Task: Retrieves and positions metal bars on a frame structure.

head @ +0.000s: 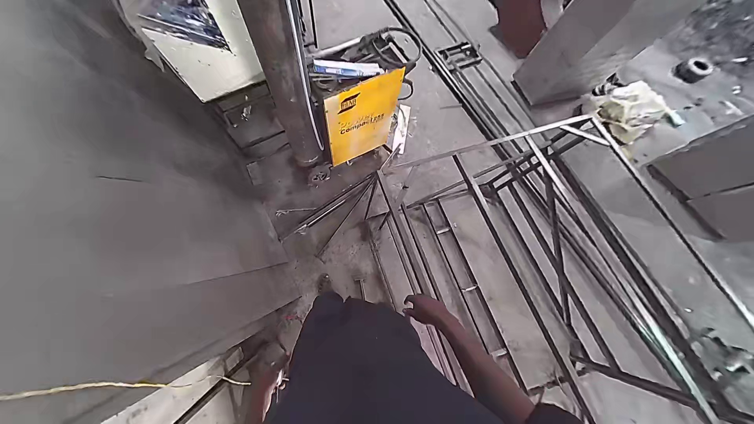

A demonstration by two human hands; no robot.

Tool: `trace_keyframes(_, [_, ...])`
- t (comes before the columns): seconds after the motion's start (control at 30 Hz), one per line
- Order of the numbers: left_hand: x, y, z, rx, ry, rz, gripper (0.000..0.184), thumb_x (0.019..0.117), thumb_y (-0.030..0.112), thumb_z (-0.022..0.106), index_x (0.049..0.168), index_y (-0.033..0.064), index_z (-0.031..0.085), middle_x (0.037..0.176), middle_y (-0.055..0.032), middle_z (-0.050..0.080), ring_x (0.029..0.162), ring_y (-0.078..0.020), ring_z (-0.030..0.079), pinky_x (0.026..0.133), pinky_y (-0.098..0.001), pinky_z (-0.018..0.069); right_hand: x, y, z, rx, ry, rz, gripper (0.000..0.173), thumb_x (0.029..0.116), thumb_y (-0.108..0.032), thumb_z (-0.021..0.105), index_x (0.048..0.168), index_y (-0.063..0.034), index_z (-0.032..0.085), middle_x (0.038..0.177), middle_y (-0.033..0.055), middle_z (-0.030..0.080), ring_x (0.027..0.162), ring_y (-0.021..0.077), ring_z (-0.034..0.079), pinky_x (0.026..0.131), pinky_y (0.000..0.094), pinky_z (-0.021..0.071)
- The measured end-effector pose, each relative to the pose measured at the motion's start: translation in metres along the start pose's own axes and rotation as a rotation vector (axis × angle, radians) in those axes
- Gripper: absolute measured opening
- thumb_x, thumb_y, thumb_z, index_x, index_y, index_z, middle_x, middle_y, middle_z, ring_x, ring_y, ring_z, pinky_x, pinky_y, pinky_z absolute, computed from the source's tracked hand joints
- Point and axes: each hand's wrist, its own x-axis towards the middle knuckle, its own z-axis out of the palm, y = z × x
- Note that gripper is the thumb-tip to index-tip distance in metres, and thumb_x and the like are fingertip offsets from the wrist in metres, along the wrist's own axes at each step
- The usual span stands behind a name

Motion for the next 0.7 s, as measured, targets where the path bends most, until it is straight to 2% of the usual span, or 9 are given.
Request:
trace_keyframes(0.07, [0.021,0.041,-0.037,-0.046,0.007,0.033,0.06,0.0918,0.047,0.076,0.118,-0.0043,0.062,0.082,-0.0155,0.065,0.066,-0.0241,0.062,0.065,-0.0457,0.0573,0.015,-0.024,-0.027,-0.007,-0.014,0.045,0.044,0.0989,-0.044,0.062,0.131,-0.0139,0.067,0.123,0.0204,0.068,0.117,0.0412,0.064,0.096,0.0668,0.0495])
trace_keyframes(0.13, [0.035,0.094,-0.076,-0.024,0.031,0.062,0.051,0.095,0.045,0.073,0.114,-0.0015,0.065,0.076,-0.0114,0.061,0.06,-0.0193,0.055,0.059,-0.041,0.0509,0.03,-0.043,-0.055,0.055,0.03,0.029,0.045,0.1001,-0.045,0.059,0.132,-0.0143,0.066,0.12,0.0199,0.069,0.114,0.0402,0.065,0.095,0.065,0.0505])
trace_keyframes(0.17, [0.045,0.117,-0.094,-0.029,0.039,0.076,0.048,0.0947,0.046,0.073,0.111,0.0007,0.067,0.075,-0.0093,0.061,0.058,-0.0168,0.053,0.055,-0.0379,0.0493,0.035,-0.052,-0.068,0.091,0.057,0.017,0.046,0.1006,-0.047,0.058,0.131,-0.0136,0.065,0.115,0.0193,0.07,0.111,0.0391,0.066,0.094,0.0636,0.0509])
trace_keyframes(0.23, [0.064,0.163,-0.123,-0.03,0.04,0.084,0.045,0.0957,0.043,0.073,0.11,0.0004,0.068,0.077,-0.0103,0.063,0.059,-0.0176,0.056,0.055,-0.0376,0.0504,0.044,-0.067,-0.095,0.153,0.1,0.005,0.045,0.1011,-0.046,0.057,0.131,-0.0126,0.065,0.111,0.0191,0.07,0.108,0.039,0.067,0.094,0.0625,0.051])
trace_keyframes(0.37, [0.104,0.239,-0.152,0.059,0.0,0.099,0.042,0.0994,0.038,0.069,0.105,-0.0035,0.066,0.073,-0.0118,0.064,0.056,-0.0193,0.06,0.051,-0.0374,0.0535,0.075,-0.081,-0.15,0.182,0.146,0.042,0.044,0.1011,-0.044,0.057,0.131,-0.0124,0.066,0.116,0.0196,0.069,0.113,0.0392,0.065,0.096,0.0622,0.0503])
trace_keyframes(0.43, [0.118,0.275,-0.15,0.131,-0.02,0.091,0.038,0.1004,0.034,0.068,0.101,-0.0044,0.067,0.068,-0.0103,0.063,0.052,-0.0176,0.058,0.049,-0.0362,0.052,0.099,-0.079,-0.183,0.235,0.195,0.081,0.044,0.1024,-0.043,0.055,0.132,-0.0114,0.065,0.116,0.0188,0.069,0.112,0.038,0.065,0.097,0.0607,0.0499])
trace_keyframes(0.5, [0.125,0.309,-0.139,0.253,-0.04,0.041,0.034,0.1009,0.03,0.066,0.099,-0.0035,0.067,0.071,-0.0107,0.062,0.056,-0.0185,0.058,0.054,-0.0389,0.0529,0.126,-0.073,-0.216,0.302,0.264,0.156,0.045,0.1028,-0.044,0.054,0.134,-0.0127,0.064,0.119,0.0174,0.068,0.113,0.0368,0.065,0.097,0.0601,0.0512])
trace_keyframes(0.6, [0.147,0.351,-0.124,0.428,-0.084,-0.025,0.032,0.1014,0.027,0.065,0.107,-0.0038,0.07,0.089,-0.0186,0.071,0.074,-0.0289,0.069,0.07,-0.0521,0.0588,0.167,-0.061,-0.272,0.377,0.409,0.31,0.046,0.103,-0.044,0.056,0.137,-0.0137,0.063,0.13,0.0179,0.064,0.118,0.0377,0.063,0.098,0.0603,0.0511])
trace_keyframes(0.7, [0.158,0.383,-0.123,0.61,-0.093,-0.017,0.033,0.1015,0.031,0.062,0.099,-0.0001,0.071,0.088,-0.0169,0.073,0.078,-0.0315,0.072,0.072,-0.0566,0.0591,0.198,-0.042,-0.301,0.454,0.547,0.438,0.045,0.1011,-0.041,0.061,0.136,-0.0117,0.062,0.13,0.0192,0.063,0.118,0.0392,0.063,0.097,0.0604,0.0515])
